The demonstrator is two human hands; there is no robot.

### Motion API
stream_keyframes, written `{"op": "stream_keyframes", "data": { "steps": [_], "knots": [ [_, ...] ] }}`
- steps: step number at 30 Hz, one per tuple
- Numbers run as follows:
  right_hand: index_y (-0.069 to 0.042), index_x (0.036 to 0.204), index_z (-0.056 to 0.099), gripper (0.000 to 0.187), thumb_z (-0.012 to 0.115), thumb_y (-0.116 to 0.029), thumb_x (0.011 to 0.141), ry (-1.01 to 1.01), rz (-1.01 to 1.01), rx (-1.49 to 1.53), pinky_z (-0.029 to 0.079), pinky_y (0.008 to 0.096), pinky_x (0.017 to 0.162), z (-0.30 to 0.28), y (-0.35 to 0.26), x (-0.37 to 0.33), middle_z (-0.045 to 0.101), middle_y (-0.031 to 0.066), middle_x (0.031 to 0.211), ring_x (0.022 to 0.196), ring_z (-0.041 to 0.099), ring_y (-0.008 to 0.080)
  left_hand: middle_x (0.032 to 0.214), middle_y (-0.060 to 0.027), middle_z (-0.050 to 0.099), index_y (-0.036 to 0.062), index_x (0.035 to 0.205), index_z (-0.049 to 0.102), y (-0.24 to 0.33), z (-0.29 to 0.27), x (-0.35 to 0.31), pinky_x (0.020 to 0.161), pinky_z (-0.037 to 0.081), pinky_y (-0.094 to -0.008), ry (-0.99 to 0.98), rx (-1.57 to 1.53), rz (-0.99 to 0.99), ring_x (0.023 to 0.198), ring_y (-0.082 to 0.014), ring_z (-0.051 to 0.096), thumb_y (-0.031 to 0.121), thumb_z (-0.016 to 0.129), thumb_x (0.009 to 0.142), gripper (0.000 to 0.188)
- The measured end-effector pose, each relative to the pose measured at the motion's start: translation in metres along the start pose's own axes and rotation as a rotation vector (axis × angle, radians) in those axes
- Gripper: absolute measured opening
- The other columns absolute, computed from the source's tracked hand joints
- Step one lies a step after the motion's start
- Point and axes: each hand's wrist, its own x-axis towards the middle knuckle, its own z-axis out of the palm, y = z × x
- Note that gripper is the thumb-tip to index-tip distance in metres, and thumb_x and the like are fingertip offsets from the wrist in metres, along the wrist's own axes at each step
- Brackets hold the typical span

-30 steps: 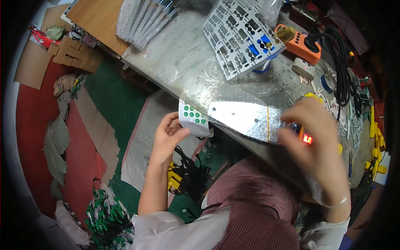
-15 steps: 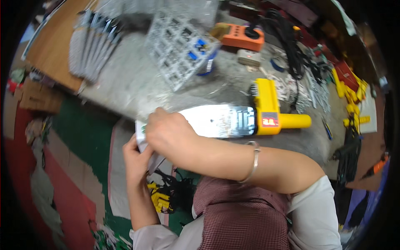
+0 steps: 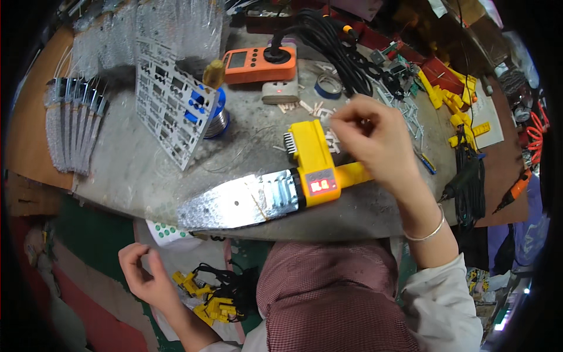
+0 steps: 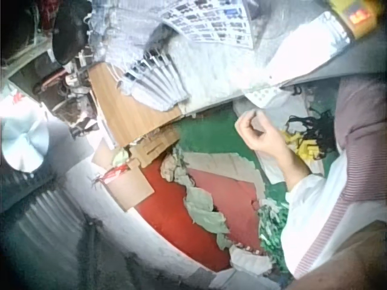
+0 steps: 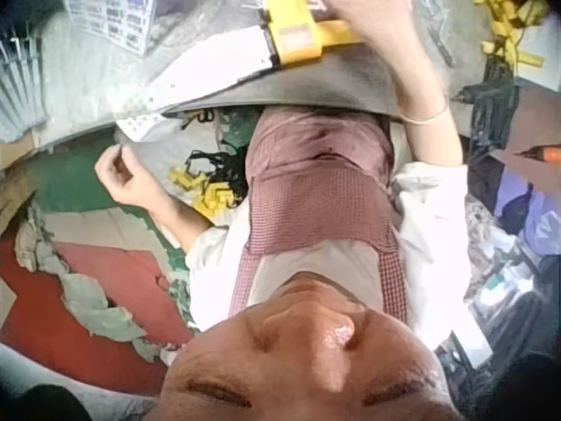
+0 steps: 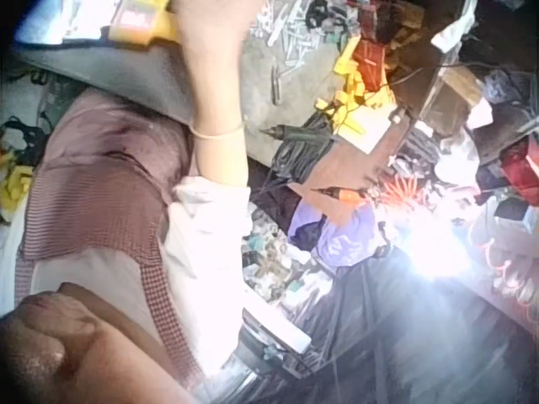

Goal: Assembling an electronic device inside a yellow housing, including soldering wires to a PCB and using power tools.

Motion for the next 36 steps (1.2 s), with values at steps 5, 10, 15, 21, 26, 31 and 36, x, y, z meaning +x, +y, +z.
{"op": "stream_keyframes", "data": {
  "steps": [5, 10, 15, 21, 26, 31, 36],
  "knots": [
    [-0.004, 0.08, 0.07, 0.014, 0.067, -0.017, 0.075, -0.046, 0.087, -0.265, 0.051, 0.036, 0.065, -0.02, 0.051, -0.01, 0.066, 0.0111, 0.075, 0.067, 0.065, 0.025, 0.111, -0.0147, 0.059, 0.0015, 0.111, 0.061, 0.076, 0.084, 0.007, 0.089, 0.046, -0.0417, -0.655, -0.01, 0.554, 0.101, -0.0346, 0.058, 0.014, 0.078, 0.067, 0.049],
    [-0.004, 0.081, 0.07, 0.016, 0.065, -0.018, 0.076, -0.148, 0.06, -0.166, 0.052, 0.0388, 0.068, -0.011, 0.048, -0.005, 0.066, 0.012, 0.076, 0.071, 0.065, 0.0295, 0.124, -0.0179, 0.053, 0.0023, 0.126, 0.053, 0.087, 0.12, 0.015, 0.093, 0.043, -0.0467, -0.802, 0.191, 0.693, 0.11, -0.0385, 0.053, 0.033, 0.083, 0.061, 0.078],
    [-0.001, 0.085, 0.069, 0.016, 0.062, -0.015, 0.081, -0.29, -0.233, -0.173, 0.05, 0.0405, 0.075, -0.048, 0.017, 0.011, 0.066, 0.0154, 0.084, 0.082, 0.064, 0.0326, 0.126, -0.0192, 0.052, -0.001, 0.131, 0.048, 0.09, 0.121, 0.028, 0.096, 0.04, -0.0456, -0.953, 0.178, 0.595, 0.112, -0.0391, 0.05, 0.047, 0.075, 0.069, 0.083],
    [-0.003, 0.09, 0.068, 0.019, 0.066, -0.02, 0.08, 0.105, -0.91, -0.599, 0.052, 0.0404, 0.078, -0.014, -0.006, 0.138, 0.065, 0.0125, 0.088, 0.084, 0.064, 0.0313, 0.115, -0.0176, 0.053, 0.0006, 0.129, 0.05, 0.095, 0.116, 0.031, 0.093, 0.041, -0.0443, -0.977, 0.226, 0.593, 0.106, -0.0376, 0.051, 0.04, 0.08, 0.065, 0.08],
    [-0.005, 0.089, 0.073, 0.026, 0.071, -0.028, 0.075, -0.435, -0.488, -1.061, 0.054, 0.0398, 0.077, 0.027, -0.024, 0.185, 0.07, 0.0149, 0.09, 0.088, 0.068, 0.032, 0.096, -0.0101, 0.052, 0.0077, 0.122, 0.057, 0.118, 0.11, 0.016, 0.074, 0.04, -0.0395, -0.942, 0.31, 0.753, 0.088, -0.0297, 0.052, 0.028, 0.085, 0.056, 0.074],
    [-0.014, 0.097, 0.076, 0.03, 0.073, -0.032, 0.073, -0.577, -0.329, -1.072, 0.054, 0.0413, 0.076, -0.004, -0.042, 0.196, 0.073, 0.0075, 0.093, 0.088, 0.069, 0.0277, 0.081, -0.0053, 0.05, 0.0095, 0.102, 0.062, 0.125, 0.108, 0.01, 0.063, 0.04, -0.0359, -0.962, 0.26, 0.834, 0.075, -0.025, 0.052, 0.015, 0.08, 0.061, 0.045],
    [-0.006, 0.102, 0.073, 0.031, 0.069, -0.027, 0.079, -0.443, -0.346, -1.083, 0.054, 0.0359, 0.071, -0.104, -0.096, 0.157, 0.071, 0.0129, 0.085, 0.08, 0.068, 0.0246, 0.074, -0.0061, 0.047, 0.0085, 0.093, 0.066, 0.126, 0.1, 0.004, 0.055, 0.041, -0.0372, -1.031, 0.177, 0.837, 0.067, -0.0252, 0.052, 0.002, 0.072, 0.058, 0.036]
  ]
}}
